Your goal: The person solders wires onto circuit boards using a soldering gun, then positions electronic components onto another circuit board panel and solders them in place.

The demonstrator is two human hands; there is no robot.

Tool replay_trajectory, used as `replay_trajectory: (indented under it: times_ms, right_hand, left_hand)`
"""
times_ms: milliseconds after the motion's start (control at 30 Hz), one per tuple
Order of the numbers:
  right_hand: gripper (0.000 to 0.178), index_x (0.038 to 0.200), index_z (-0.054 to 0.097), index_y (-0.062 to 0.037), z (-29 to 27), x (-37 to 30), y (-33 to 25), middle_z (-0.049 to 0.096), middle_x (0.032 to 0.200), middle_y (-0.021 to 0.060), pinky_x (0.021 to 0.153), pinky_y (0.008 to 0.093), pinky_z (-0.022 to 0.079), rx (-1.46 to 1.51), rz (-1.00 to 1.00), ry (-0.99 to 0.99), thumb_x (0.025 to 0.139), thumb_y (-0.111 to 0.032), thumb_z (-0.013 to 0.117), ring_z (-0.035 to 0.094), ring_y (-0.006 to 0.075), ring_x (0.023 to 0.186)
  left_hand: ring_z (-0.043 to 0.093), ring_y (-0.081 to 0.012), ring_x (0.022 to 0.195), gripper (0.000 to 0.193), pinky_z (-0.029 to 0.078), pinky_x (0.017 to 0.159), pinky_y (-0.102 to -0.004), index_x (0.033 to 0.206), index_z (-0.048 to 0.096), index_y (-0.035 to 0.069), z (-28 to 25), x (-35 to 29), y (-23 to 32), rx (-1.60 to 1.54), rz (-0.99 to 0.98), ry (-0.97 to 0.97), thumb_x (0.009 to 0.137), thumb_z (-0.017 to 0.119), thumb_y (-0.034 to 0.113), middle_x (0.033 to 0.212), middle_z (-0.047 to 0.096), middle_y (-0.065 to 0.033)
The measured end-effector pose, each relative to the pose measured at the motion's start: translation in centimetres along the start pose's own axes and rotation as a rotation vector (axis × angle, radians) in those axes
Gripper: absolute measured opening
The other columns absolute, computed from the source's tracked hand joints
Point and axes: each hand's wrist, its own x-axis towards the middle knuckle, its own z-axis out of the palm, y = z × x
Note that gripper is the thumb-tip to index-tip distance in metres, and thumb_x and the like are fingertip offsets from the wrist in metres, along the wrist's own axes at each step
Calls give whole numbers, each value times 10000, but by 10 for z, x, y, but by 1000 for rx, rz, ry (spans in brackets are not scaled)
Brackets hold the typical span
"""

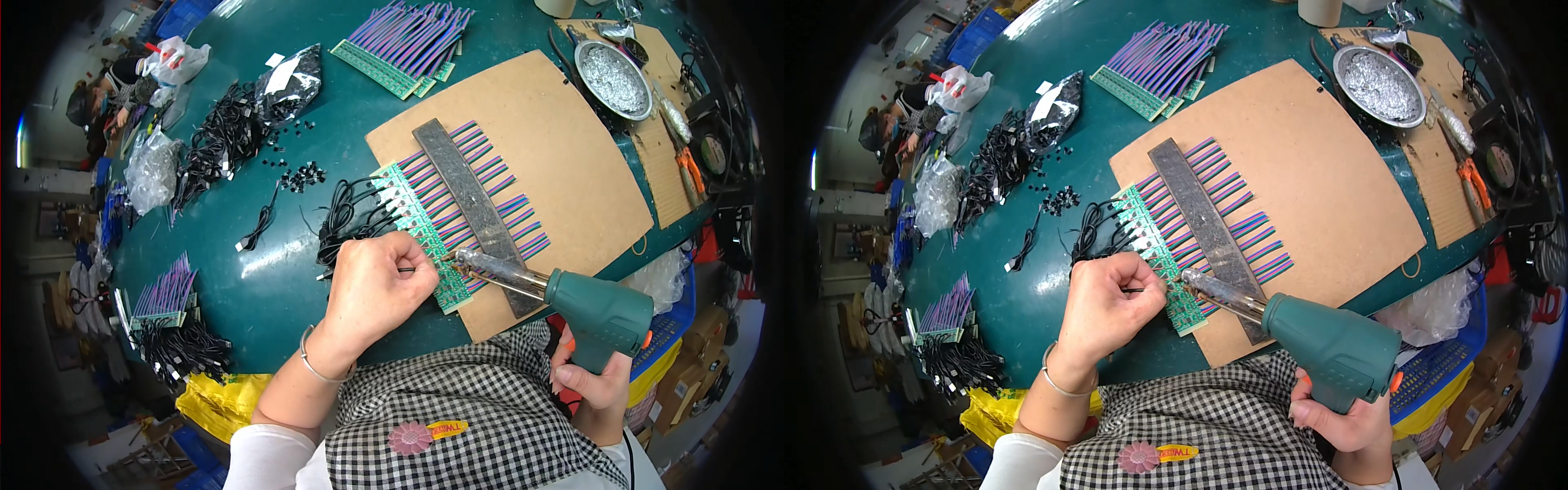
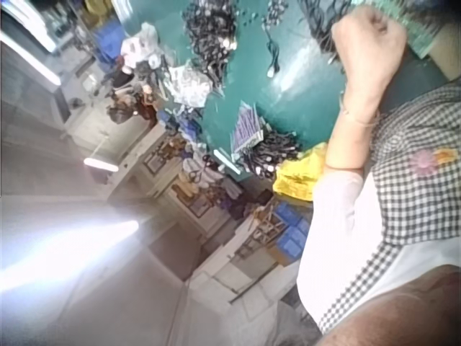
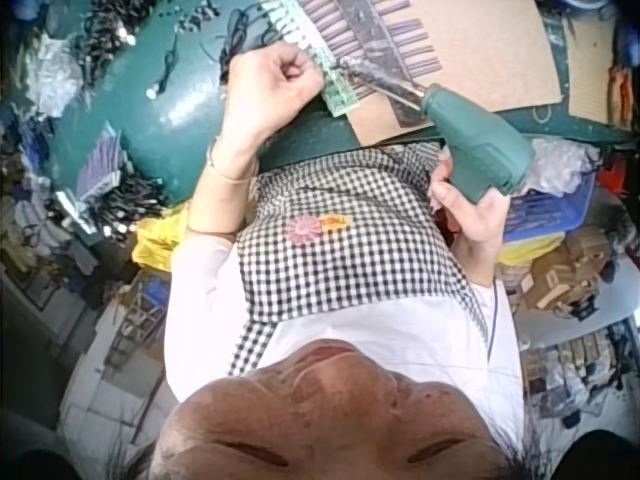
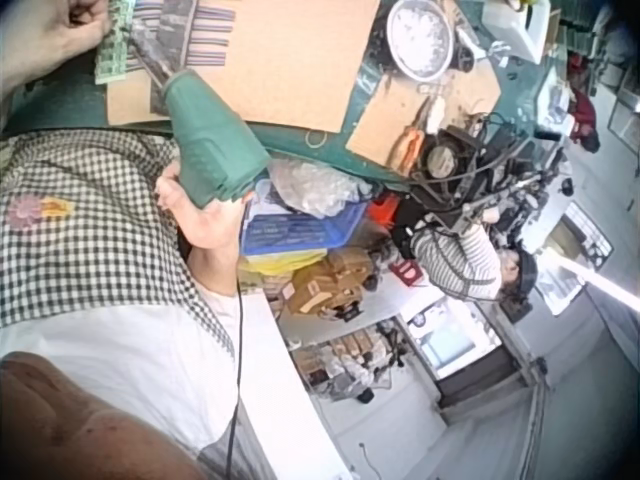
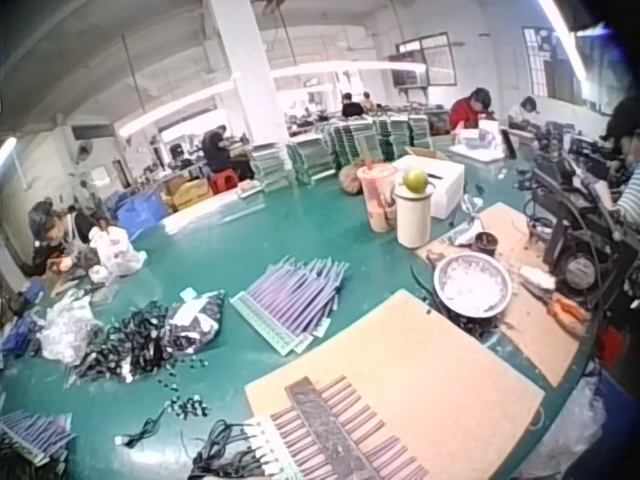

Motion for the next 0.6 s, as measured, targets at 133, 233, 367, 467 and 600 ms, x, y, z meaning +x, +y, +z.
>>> replay_trajectory:
  times_ms: [133,233,367,467,600]
  right_hand:
    - [454,1079,457,88,0,2,1,577,715,111,481,233,464,2,-17,-21,675,49,659,553,128,558]
    - [465,1093,448,88,-3,2,2,572,689,112,473,231,456,-14,-45,-42,679,47,656,547,129,543]
    - [485,1113,433,92,-3,2,1,568,659,113,467,227,448,10,-36,-21,684,43,652,542,131,525]
    - [427,996,424,70,-2,2,4,486,757,138,386,250,462,-34,-38,-12,657,6,675,531,177,484]
    - [441,1009,423,68,-6,2,8,489,752,137,383,252,459,-60,-45,-27,655,3,679,524,175,476]
  left_hand:
    - [465,-12,501,67,388,458,-191,644,591,-32,-2,1,0,-12,-20,-27,680,611,21,525,559,-27]
    - [449,-9,502,77,376,452,-190,644,588,-32,-3,1,-2,-35,-23,-45,685,621,25,526,543,-8]
    - [430,-9,506,92,362,446,-192,648,584,-32,-4,1,-4,-60,-41,-63,695,632,32,526,526,9]
    - [429,-9,512,93,362,449,-192,649,583,-30,-5,3,-4,-73,-31,-77,698,632,31,529,525,12]
    - [434,-9,521,89,370,457,-194,650,582,-29,-6,2,-3,-92,-26,-81,698,630,29,534,528,10]
